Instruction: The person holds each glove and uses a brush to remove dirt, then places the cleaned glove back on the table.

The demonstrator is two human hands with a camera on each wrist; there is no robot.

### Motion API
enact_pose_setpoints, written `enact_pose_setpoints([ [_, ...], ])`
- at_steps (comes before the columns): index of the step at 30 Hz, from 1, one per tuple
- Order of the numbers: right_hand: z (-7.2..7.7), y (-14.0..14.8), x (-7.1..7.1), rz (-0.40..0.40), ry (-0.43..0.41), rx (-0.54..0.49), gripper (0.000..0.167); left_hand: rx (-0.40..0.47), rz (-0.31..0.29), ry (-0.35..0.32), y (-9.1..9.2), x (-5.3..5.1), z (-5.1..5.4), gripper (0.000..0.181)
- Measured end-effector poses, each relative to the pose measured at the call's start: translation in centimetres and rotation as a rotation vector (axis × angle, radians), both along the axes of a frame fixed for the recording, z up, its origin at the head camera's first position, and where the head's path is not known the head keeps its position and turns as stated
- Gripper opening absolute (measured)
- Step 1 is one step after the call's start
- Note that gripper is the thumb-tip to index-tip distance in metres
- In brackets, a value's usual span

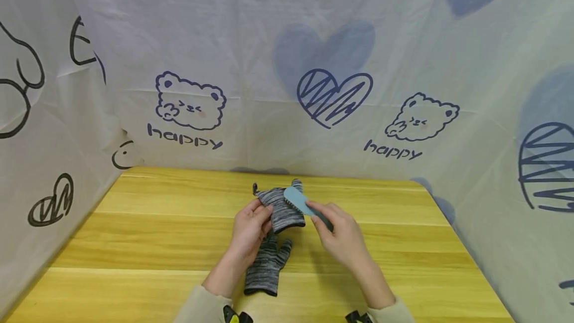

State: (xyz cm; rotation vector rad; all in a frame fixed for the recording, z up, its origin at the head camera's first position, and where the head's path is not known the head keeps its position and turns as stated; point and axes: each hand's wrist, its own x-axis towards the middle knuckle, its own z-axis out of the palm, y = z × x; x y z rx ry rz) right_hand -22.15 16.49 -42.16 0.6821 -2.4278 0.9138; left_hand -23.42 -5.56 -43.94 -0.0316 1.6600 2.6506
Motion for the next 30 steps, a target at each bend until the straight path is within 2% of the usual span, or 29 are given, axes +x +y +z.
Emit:
enact_pose_setpoints([
  [11,-0.2,0.7,-0.3,-0.043,-0.008,-0.015,0.036,-0.012,0.008,-0.005,-0.1,-0.1,-0.1,0.037],
  [16,0.1,1.0,-0.3,-0.071,0.018,-0.057,0.035,-0.009,0.009,-0.002,0.0,-0.2,-0.2,0.032],
  [19,0.3,1.2,-0.3,-0.076,0.029,-0.085,0.035,-0.010,0.008,-0.002,-0.1,-0.3,-0.2,0.036],
  [24,0.4,1.1,-0.2,-0.031,0.016,-0.071,0.037,-0.027,-0.005,-0.001,-0.2,-0.1,-0.2,0.045],
  [27,0.4,0.8,-0.1,0.007,-0.019,-0.050,0.037,-0.033,-0.007,0.001,-0.3,0.0,-0.1,0.042],
  [30,0.3,0.6,-0.1,0.011,-0.060,-0.033,0.037,-0.029,0.000,0.003,-0.3,0.0,-0.1,0.034],
])
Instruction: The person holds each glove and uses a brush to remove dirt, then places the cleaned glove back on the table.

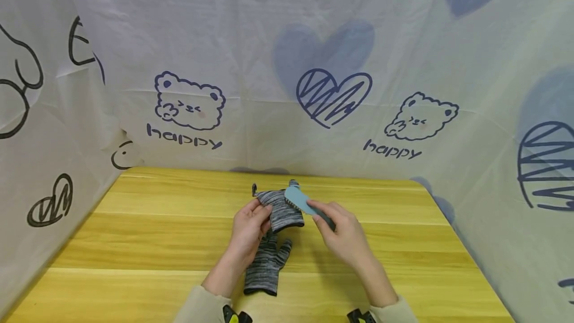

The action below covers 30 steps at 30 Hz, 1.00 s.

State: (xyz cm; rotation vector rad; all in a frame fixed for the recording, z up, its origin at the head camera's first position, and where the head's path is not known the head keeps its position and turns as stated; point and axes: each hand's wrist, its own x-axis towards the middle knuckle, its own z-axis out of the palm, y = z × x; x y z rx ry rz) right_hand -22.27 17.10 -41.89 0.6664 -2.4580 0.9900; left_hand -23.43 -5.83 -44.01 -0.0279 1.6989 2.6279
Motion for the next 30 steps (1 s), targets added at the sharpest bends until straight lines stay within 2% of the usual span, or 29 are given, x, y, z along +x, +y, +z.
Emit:
enact_pose_setpoints([
  [9,-0.4,0.2,-0.3,-0.045,-0.048,0.012,0.035,0.018,0.005,-0.002,0.1,-0.1,0.2,0.028],
  [14,-0.3,0.7,-0.4,-0.078,-0.090,0.028,0.035,0.010,0.000,0.000,0.0,-0.1,0.1,0.032],
  [20,-0.2,1.5,-0.7,-0.159,-0.138,0.041,0.035,0.023,-0.001,0.008,0.1,-0.2,0.0,0.034],
  [24,0.1,1.8,-0.7,-0.188,-0.108,0.006,0.034,0.012,0.002,0.003,0.1,-0.2,-0.1,0.031],
  [30,0.2,0.9,-0.5,-0.093,0.008,-0.071,0.035,0.014,-0.010,0.008,0.2,-0.1,-0.2,0.031],
])
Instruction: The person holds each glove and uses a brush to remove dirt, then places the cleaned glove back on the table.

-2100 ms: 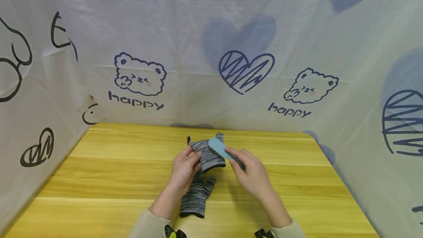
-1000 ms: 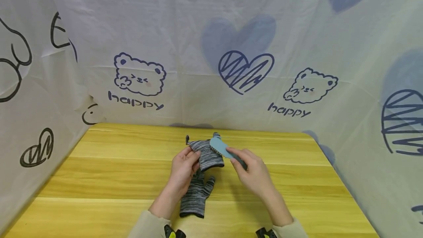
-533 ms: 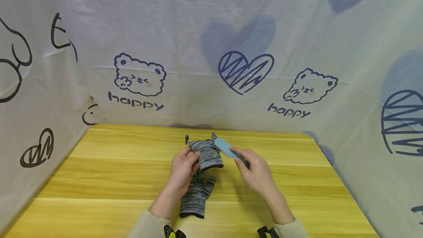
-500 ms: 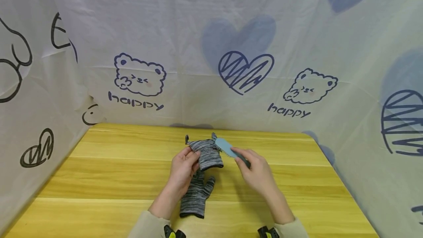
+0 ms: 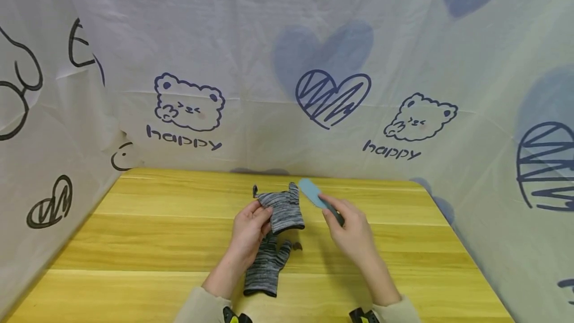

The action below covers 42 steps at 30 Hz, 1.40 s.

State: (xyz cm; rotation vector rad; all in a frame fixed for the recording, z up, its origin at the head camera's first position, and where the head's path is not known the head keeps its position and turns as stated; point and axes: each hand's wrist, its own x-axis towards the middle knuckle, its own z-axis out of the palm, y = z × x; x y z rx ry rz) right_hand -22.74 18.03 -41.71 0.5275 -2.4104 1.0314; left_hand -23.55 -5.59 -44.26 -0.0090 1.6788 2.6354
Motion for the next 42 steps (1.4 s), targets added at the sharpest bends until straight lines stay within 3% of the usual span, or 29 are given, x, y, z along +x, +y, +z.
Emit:
enact_pose_setpoints([
  [7,-0.5,-1.6,0.5,0.103,0.102,-0.006,0.036,0.007,-0.010,-0.003,0.2,0.1,0.0,0.015],
  [14,-1.1,-2.6,0.7,0.130,0.068,0.023,0.037,0.009,-0.010,0.003,0.4,0.1,-0.1,0.006],
  [18,-1.4,-2.7,0.7,0.116,0.037,0.024,0.037,0.002,-0.019,0.010,0.3,0.2,-0.2,0.008],
  [23,-1.6,-2.5,0.5,0.098,0.032,0.021,0.035,0.003,-0.021,0.010,0.3,0.3,-0.2,0.023],
  [28,-1.7,-2.3,0.3,0.066,0.031,0.018,0.034,0.013,-0.030,0.018,0.3,0.3,-0.2,0.012],
  [33,-1.8,-2.0,0.0,0.029,-0.005,0.003,0.034,0.012,-0.046,0.025,0.2,0.4,-0.3,0.029],
  [39,-1.8,-1.4,-0.4,-0.061,-0.080,-0.033,0.033,0.020,-0.022,0.021,0.3,0.3,-0.3,0.014],
  [42,-1.7,-1.1,-0.6,-0.085,-0.080,-0.063,0.033,0.018,-0.010,0.019,0.3,0.2,-0.2,0.015],
])
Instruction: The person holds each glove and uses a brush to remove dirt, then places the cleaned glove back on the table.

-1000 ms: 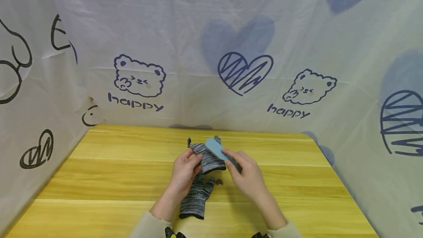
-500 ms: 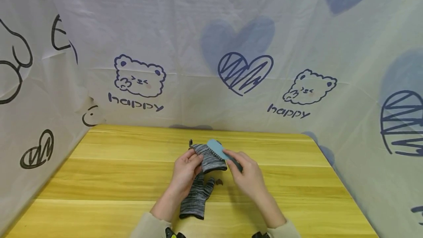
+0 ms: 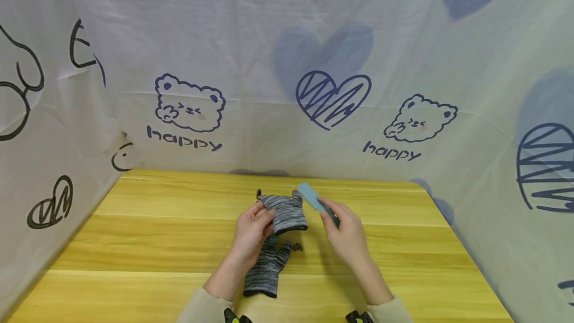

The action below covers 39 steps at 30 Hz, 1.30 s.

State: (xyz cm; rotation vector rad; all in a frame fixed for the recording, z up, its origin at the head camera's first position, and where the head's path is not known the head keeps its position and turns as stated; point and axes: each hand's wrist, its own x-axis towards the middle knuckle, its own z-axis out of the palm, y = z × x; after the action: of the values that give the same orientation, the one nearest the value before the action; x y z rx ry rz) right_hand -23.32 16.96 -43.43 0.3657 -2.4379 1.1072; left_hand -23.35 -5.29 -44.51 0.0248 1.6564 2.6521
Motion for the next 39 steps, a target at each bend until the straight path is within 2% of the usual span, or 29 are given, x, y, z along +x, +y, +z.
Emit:
enact_pose_setpoints([
  [4,0.1,0.1,0.0,0.032,0.063,-0.013,0.034,-0.007,-0.004,0.003,0.0,0.0,0.0,0.016],
  [8,0.2,-0.1,0.2,0.123,0.147,0.003,0.035,-0.015,-0.005,0.009,0.0,0.0,-0.1,0.031],
  [11,0.2,-0.5,0.4,0.186,0.191,0.025,0.035,-0.028,0.009,0.012,0.0,0.0,0.0,0.035],
  [14,0.2,-1.0,0.7,0.233,0.208,0.041,0.036,-0.028,0.032,0.000,0.0,0.0,0.1,0.030],
  [18,0.3,-1.7,1.1,0.280,0.203,0.060,0.036,-0.034,0.047,-0.013,0.0,0.0,0.3,0.008],
  [20,0.2,-1.9,1.2,0.296,0.195,0.074,0.036,-0.044,0.053,-0.016,0.0,0.0,0.3,0.020],
  [22,0.1,-2.1,1.3,0.299,0.184,0.089,0.036,-0.051,0.061,-0.015,-0.1,0.1,0.3,0.033],
  [27,-0.1,-2.3,1.4,0.285,0.152,0.096,0.036,-0.055,0.064,-0.016,-0.1,0.1,0.2,0.042],
  [32,-0.3,-2.2,1.1,0.267,0.188,0.099,0.037,-0.063,0.058,-0.022,-0.2,0.3,0.2,0.052],
  [36,-0.3,-2.0,1.0,0.245,0.211,0.101,0.037,-0.044,0.058,-0.018,-0.2,0.1,0.2,0.050],
  [39,-0.3,-1.9,0.9,0.225,0.216,0.100,0.036,-0.025,0.059,-0.013,-0.1,0.0,0.3,0.035],
])
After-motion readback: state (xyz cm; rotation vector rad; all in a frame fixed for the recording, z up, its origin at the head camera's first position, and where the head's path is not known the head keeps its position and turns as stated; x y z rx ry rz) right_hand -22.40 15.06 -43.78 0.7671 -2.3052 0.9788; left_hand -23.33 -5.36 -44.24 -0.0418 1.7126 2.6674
